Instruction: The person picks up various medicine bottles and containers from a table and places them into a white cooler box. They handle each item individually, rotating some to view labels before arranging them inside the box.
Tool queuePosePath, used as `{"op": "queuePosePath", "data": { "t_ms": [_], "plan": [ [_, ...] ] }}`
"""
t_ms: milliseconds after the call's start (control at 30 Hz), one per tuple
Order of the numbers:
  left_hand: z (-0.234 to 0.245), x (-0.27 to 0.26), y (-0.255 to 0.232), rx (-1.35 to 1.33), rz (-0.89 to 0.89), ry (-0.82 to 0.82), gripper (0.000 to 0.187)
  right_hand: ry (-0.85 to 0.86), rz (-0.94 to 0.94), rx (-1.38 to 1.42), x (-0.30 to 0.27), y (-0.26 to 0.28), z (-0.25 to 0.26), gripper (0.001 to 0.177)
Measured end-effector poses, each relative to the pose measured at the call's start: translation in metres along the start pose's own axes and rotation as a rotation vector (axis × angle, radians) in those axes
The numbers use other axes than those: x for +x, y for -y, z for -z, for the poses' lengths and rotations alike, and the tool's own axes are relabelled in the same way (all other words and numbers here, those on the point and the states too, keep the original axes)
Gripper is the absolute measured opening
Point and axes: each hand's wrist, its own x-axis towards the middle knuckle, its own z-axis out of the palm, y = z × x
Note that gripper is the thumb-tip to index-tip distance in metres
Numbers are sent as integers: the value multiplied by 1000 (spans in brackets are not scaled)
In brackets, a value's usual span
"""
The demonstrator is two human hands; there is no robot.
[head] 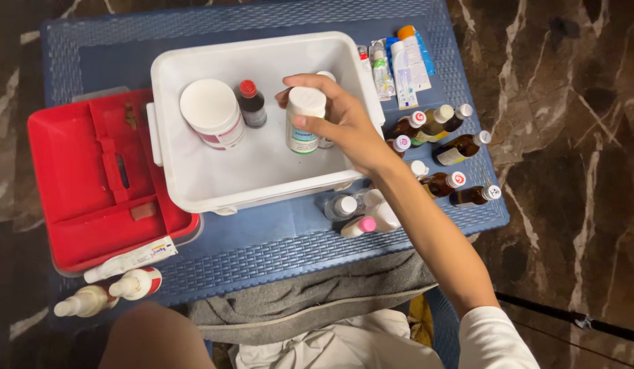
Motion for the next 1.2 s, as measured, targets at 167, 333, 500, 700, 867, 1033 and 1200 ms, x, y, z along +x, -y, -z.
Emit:
{"op": "queuePosePath", "data": {
  "t_ms": [167, 333, 500, 700, 867, 1033, 1200],
  "plan": [
    [14, -3, -3, 20, -10, 27, 20, -13, 23, -62, -1, 0, 3, 46],
    [22, 3, -8, 20, -38, 57, 20, -12, 6, -39, -3, -1, 4, 46],
    [23, 9, -13, 17, -45, 66, 20, -12, 3, -54, -5, -1, 5, 46],
    [20, 23, -10, 21, -70, 84, 19, -28, -3, -29, -4, -2, 4, 44],
    [10, 33, -3, 12, -77, 73, 19, -31, -7, -12, -4, -2, 5, 44],
    [-17, 57, -8, -22, -161, 36, 19, -44, 11, -17, -4, -7, 11, 45],
    [-16, 59, -26, 3, -178, -36, 19, -84, 32, 78, -2, -19, 14, 49]
  ]
}}
